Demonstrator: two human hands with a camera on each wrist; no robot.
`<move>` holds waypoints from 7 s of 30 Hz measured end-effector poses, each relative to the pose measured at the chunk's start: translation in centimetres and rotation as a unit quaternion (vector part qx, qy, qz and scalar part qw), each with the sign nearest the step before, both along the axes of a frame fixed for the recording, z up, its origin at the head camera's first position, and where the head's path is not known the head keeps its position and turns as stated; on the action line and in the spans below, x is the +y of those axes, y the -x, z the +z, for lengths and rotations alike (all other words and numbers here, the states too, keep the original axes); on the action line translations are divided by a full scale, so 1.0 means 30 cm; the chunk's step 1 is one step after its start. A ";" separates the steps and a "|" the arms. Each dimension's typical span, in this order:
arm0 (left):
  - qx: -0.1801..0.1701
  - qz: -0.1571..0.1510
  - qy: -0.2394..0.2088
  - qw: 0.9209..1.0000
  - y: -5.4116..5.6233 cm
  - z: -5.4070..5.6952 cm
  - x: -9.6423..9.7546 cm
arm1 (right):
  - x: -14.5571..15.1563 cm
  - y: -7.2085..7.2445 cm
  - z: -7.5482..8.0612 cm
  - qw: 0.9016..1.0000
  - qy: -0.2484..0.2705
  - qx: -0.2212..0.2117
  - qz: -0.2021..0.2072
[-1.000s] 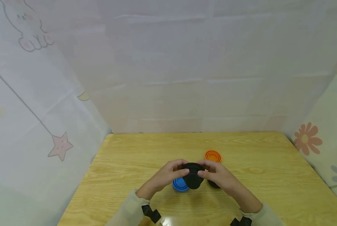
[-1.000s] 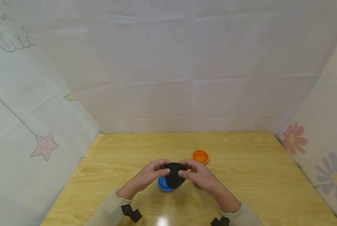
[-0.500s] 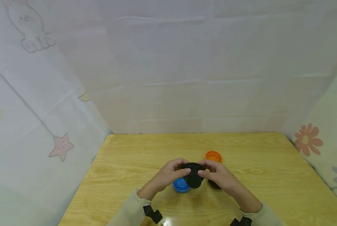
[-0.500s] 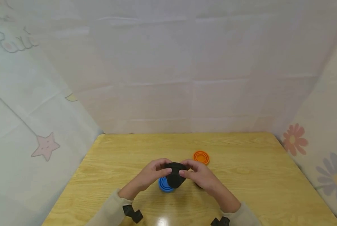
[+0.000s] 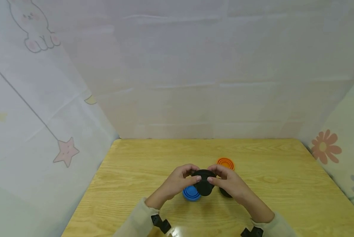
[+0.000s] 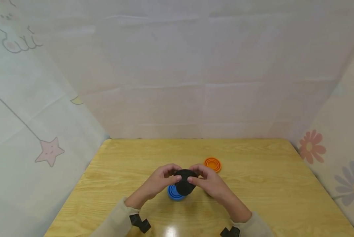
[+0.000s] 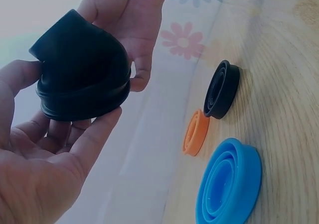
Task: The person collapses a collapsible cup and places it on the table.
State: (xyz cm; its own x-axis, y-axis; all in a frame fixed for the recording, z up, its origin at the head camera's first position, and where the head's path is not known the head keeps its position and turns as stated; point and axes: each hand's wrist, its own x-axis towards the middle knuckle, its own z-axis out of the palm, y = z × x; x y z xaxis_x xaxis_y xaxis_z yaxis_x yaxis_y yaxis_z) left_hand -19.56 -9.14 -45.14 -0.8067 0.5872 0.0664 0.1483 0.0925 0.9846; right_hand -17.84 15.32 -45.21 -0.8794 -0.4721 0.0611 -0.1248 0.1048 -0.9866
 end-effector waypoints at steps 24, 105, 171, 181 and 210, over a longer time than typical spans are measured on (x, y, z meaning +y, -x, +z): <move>0.042 0.071 0.041 0.996 -0.005 0.006 0.024 | -0.014 -0.001 -0.001 0.999 -0.001 -0.023 -0.029; 0.000 0.080 0.012 0.997 -0.003 0.036 0.001 | -0.041 -0.025 0.021 0.992 -0.026 0.043 -0.116; -0.008 0.021 -0.042 0.999 0.000 0.044 0.008 | -0.027 -0.009 0.021 0.993 0.040 0.061 -0.089; 0.038 0.022 0.011 0.999 0.002 0.041 0.008 | -0.024 0.007 -0.002 0.991 0.020 0.085 -0.105; 0.047 0.052 0.054 0.996 -0.003 0.036 0.003 | -0.025 0.009 -0.005 0.992 -0.035 0.087 -0.085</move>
